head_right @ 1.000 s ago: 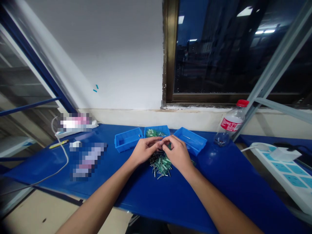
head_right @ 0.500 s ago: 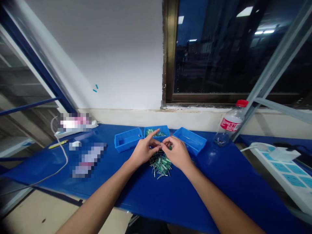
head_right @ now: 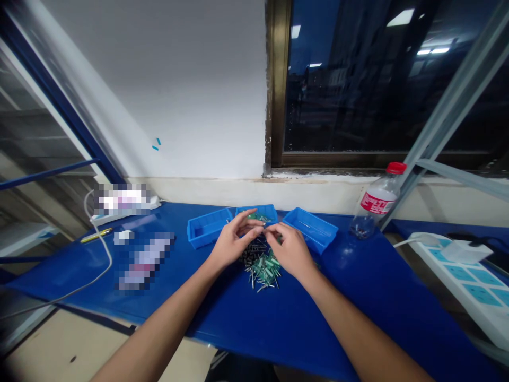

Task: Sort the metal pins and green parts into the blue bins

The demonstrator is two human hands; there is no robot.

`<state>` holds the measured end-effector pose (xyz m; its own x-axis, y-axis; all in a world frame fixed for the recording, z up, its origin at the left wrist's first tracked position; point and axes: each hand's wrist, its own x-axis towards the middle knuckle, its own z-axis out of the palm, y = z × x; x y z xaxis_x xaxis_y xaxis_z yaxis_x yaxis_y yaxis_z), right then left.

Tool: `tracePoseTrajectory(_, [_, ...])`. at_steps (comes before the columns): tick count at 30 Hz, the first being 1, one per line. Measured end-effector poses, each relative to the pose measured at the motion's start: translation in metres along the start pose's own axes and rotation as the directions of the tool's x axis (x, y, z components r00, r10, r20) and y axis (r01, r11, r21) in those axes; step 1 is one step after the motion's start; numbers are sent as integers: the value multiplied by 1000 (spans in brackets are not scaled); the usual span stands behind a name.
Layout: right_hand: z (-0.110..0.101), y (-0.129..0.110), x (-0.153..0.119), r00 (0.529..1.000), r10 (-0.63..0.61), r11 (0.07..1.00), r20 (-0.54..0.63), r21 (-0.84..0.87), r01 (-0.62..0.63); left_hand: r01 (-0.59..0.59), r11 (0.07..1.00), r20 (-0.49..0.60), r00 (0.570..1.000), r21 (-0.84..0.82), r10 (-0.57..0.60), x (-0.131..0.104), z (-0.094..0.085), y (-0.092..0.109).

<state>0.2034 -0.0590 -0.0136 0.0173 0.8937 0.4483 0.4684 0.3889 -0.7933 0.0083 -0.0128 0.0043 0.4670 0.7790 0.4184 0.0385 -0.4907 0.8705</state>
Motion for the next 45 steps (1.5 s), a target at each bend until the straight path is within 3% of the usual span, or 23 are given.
tracePoseTrajectory(2, [-2,3,2,985,150,970,-85,206,-130,-55,973,43,998,223,47,-2,-2,1])
tracePoseTrajectory(5, [-8,5,6,916,359,828,-179,514,-224,-187,836,213,973,515,86,-3,-6,-4])
tracePoseTrajectory(7, [-11,5,7,868,457,731,-192,637,-244,-242,764,301,951,598,66,-3,-8,-11])
tracePoseTrajectory(9, [-13,4,7,853,495,681,-166,684,-262,-263,731,344,938,630,42,-3,-10,-18])
tracePoseTrajectory(20, [-3,-8,4,882,467,677,-53,664,-319,-288,700,355,933,654,52,0,-8,-23])
tracePoseTrajectory(45, [-1,-7,4,912,410,727,-34,616,-304,-298,686,391,920,664,21,3,-4,-16])
